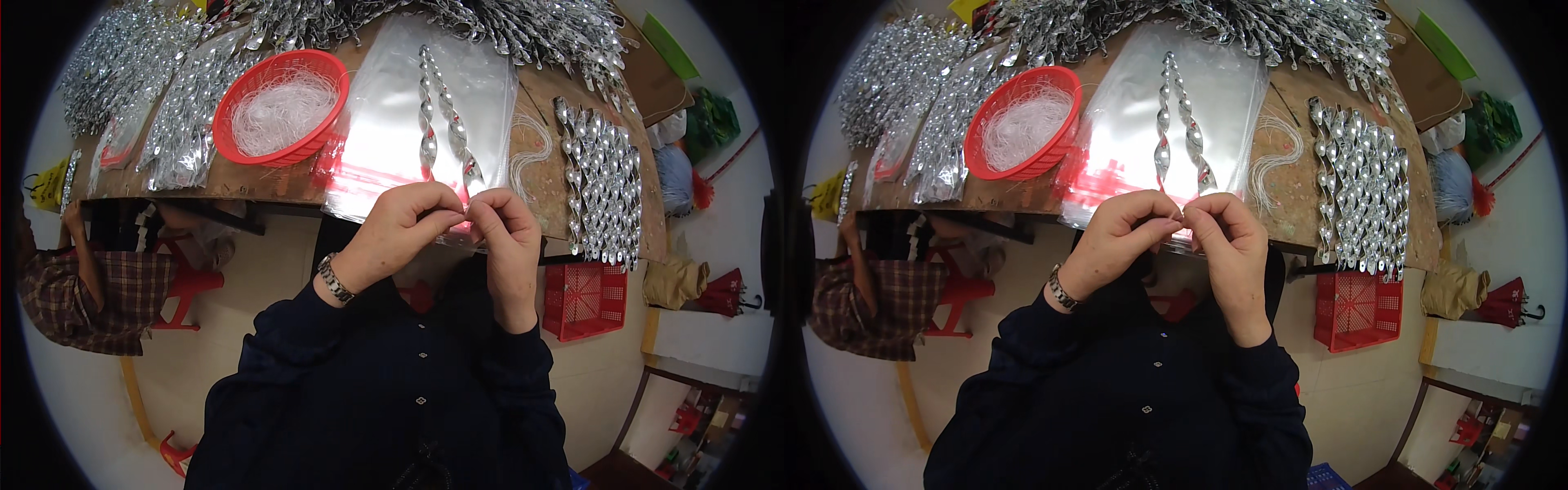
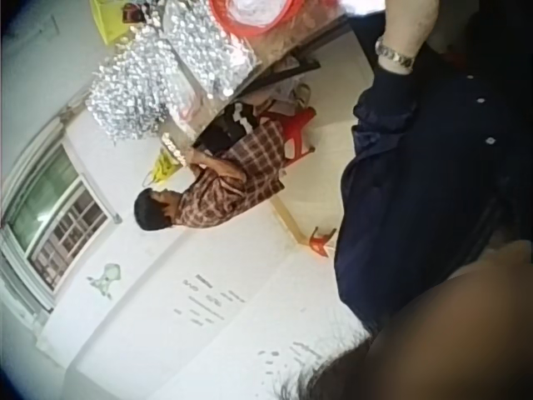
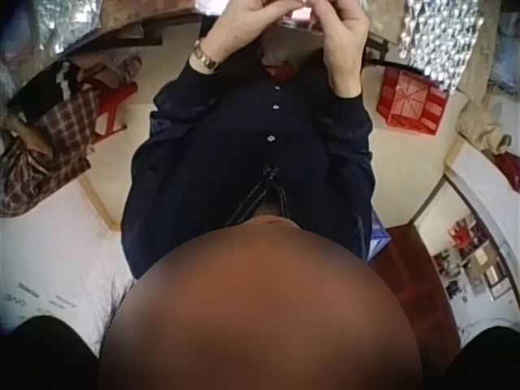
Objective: Packaging silver tinsel and decorative items into clear plastic bags.
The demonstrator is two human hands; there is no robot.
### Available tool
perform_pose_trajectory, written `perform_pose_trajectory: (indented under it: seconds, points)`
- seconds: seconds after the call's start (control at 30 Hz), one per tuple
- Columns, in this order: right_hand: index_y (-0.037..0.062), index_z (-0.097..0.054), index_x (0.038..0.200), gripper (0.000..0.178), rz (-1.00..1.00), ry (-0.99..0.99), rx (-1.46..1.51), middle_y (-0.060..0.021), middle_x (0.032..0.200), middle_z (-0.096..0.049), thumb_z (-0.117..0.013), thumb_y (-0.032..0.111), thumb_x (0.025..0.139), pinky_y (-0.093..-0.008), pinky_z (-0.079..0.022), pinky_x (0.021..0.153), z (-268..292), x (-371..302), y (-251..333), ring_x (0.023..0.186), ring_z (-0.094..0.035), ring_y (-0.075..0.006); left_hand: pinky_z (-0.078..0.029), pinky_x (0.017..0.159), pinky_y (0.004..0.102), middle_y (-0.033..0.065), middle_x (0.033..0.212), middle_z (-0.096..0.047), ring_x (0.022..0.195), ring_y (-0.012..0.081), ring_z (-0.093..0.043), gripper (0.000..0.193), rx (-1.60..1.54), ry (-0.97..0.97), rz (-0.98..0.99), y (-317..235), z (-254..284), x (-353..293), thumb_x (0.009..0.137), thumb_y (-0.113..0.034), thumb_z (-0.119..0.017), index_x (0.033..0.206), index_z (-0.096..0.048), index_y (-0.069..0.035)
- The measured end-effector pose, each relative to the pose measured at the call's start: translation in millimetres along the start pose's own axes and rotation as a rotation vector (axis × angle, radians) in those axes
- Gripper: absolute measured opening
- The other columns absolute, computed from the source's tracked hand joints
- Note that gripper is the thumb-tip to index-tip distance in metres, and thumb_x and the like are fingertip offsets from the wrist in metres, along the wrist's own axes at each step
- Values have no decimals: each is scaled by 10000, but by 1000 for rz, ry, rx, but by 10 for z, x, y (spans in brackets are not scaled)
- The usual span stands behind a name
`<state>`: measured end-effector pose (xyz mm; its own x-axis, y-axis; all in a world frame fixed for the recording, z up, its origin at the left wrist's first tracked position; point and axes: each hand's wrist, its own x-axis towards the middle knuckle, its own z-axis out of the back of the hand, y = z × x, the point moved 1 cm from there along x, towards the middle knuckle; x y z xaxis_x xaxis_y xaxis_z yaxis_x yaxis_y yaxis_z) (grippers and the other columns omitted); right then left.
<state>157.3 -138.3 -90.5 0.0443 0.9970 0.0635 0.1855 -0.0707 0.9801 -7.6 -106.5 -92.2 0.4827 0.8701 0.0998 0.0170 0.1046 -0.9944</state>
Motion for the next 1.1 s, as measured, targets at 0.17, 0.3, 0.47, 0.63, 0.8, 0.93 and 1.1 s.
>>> perform_pose_trajectory:
  seconds: [0.17,0.3,0.47,0.63,0.8,0.93,1.1]
  points:
    - [15,-630,948,55,-1,-10,-18,2,807,-609,-591,51,935,-176,-386,614,-16,-3,16,659,-496,-45,-411,566,185,-12,783,-589,644,42,-526,85,-31,-92,-23,56,-28,-8,938,-75,-597,976,-635,-9]
    - [16,-628,941,75,-20,-39,-6,-8,806,-619,-592,82,945,-179,-370,599,14,-22,-5,651,-486,-47,-385,545,169,-26,744,-579,622,29,-510,97,-259,-142,73,37,-52,-5,949,-98,-593,988,-643,-25]
    - [24,-625,928,82,-35,-29,-11,-12,806,-623,-594,97,948,-179,-360,591,-2,-53,-25,648,-481,-47,-380,536,163,-40,702,-568,603,23,-503,105,-285,-172,88,5,-80,5,955,-113,-590,992,-649,-35]
    - [26,-628,921,78,-13,-4,-68,-3,800,-630,-599,94,945,-181,-374,596,-31,-80,-25,651,-489,-43,-375,527,162,-43,686,-566,593,20,-500,110,-305,-182,89,2,-111,17,951,-116,-595,992,-656,-33]
    - [18,-638,927,57,50,-15,-207,10,797,-625,-617,70,932,-182,-392,607,-38,-92,-41,672,-503,-37,-370,514,160,-40,677,-567,579,23,-501,116,-349,-182,137,21,-100,30,950,-120,-600,998,-659,-33]
    - [11,-644,932,48,122,-21,-323,15,796,-614,-628,56,923,-178,-397,619,-33,-101,-69,688,-508,-29,-365,505,158,-37,677,-571,572,24,-503,124,-382,-191,139,49,-99,23,949,-125,-604,1008,-661,-31]
    - [-2,-643,900,53,179,-51,-374,-8,765,-610,-648,51,896,-206,-415,612,-60,-93,-80,676,-527,-56,-368,508,159,-37,679,-572,577,25,-506,126,-399,-194,149,48,-107,21,947,-123,-608,1015,-663,-33]
